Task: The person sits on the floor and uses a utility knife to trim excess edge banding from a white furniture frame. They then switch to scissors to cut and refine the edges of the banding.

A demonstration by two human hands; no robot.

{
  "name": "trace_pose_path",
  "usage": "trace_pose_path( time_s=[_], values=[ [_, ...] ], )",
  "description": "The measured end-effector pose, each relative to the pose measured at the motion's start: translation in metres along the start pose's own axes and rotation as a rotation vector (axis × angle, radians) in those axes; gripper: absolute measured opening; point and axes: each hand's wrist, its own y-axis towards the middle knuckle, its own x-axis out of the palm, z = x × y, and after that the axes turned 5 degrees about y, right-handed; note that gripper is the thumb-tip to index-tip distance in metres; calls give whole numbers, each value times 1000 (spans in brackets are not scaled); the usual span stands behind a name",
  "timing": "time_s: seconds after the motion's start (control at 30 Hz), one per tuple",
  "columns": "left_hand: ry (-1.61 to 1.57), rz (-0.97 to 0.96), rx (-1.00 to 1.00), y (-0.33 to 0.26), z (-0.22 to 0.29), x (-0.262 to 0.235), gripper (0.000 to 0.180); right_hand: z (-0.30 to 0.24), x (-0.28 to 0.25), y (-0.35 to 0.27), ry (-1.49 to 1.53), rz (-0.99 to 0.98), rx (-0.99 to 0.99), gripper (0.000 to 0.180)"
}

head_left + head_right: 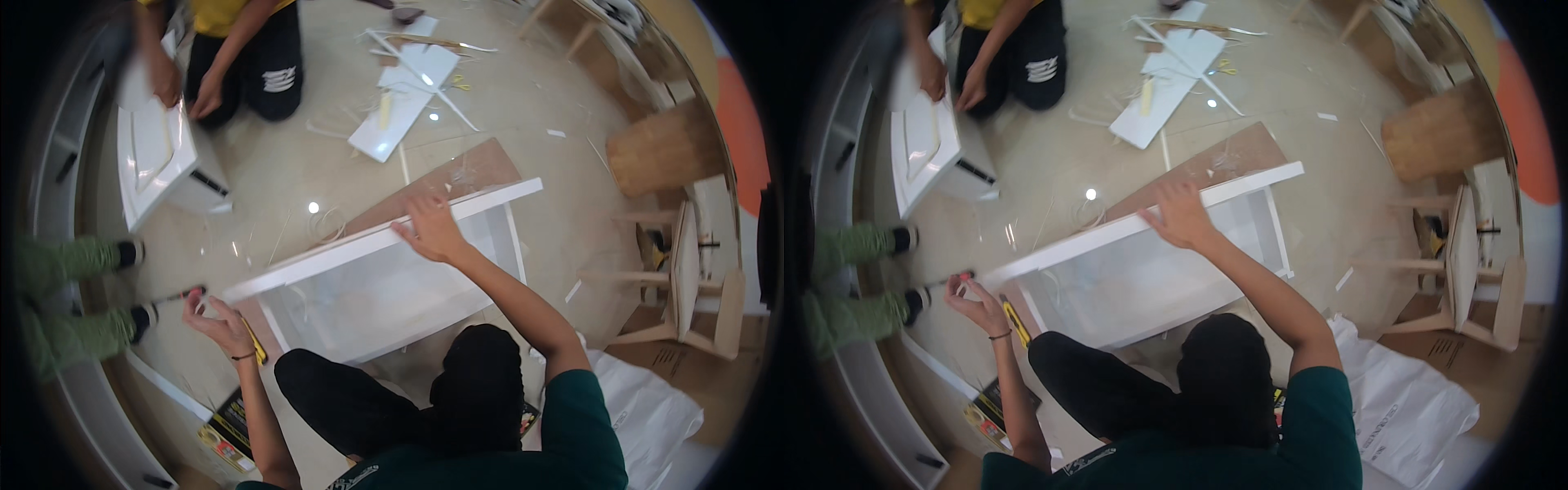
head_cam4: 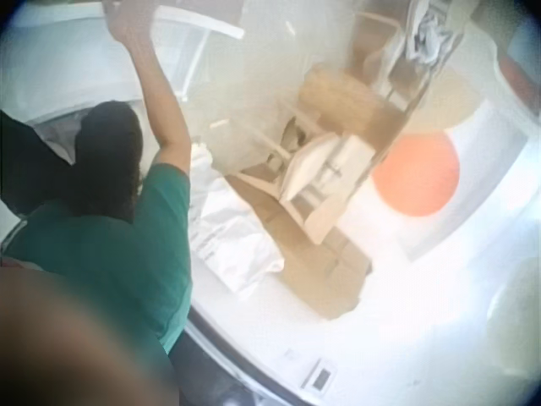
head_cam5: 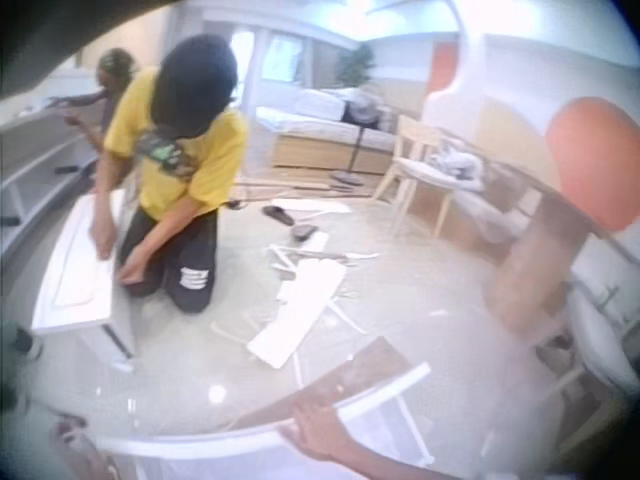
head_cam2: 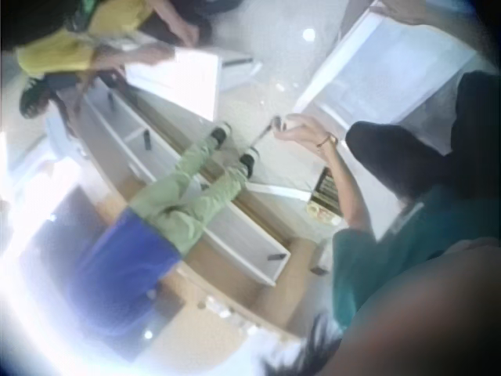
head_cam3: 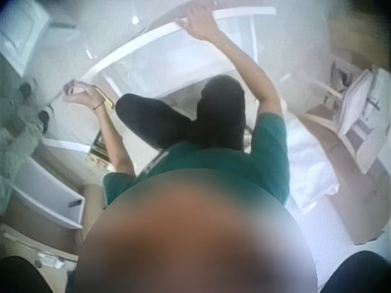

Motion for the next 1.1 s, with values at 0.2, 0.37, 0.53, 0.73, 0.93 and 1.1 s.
trace_pose_path(
  time_s=[0.2,0.37,0.53,0.73,0.93,1.1],
  values=[
    [-7,-874,714,-23,217,86,46,66,-41,20,940,-329,-122,55],
    [248,-1098,751,-55,257,139,61,244,-48,109,466,-137,74,33],
    [373,-1148,742,-65,249,144,70,407,7,218,127,-178,193,34],
    [411,-1137,716,-66,251,143,74,484,43,303,-43,128,242,61],
    [477,-1183,712,-65,258,144,77,524,56,304,-149,57,258,63],
    [493,-1183,734,-65,255,141,77,534,74,280,-86,139,226,49]
  ],
)
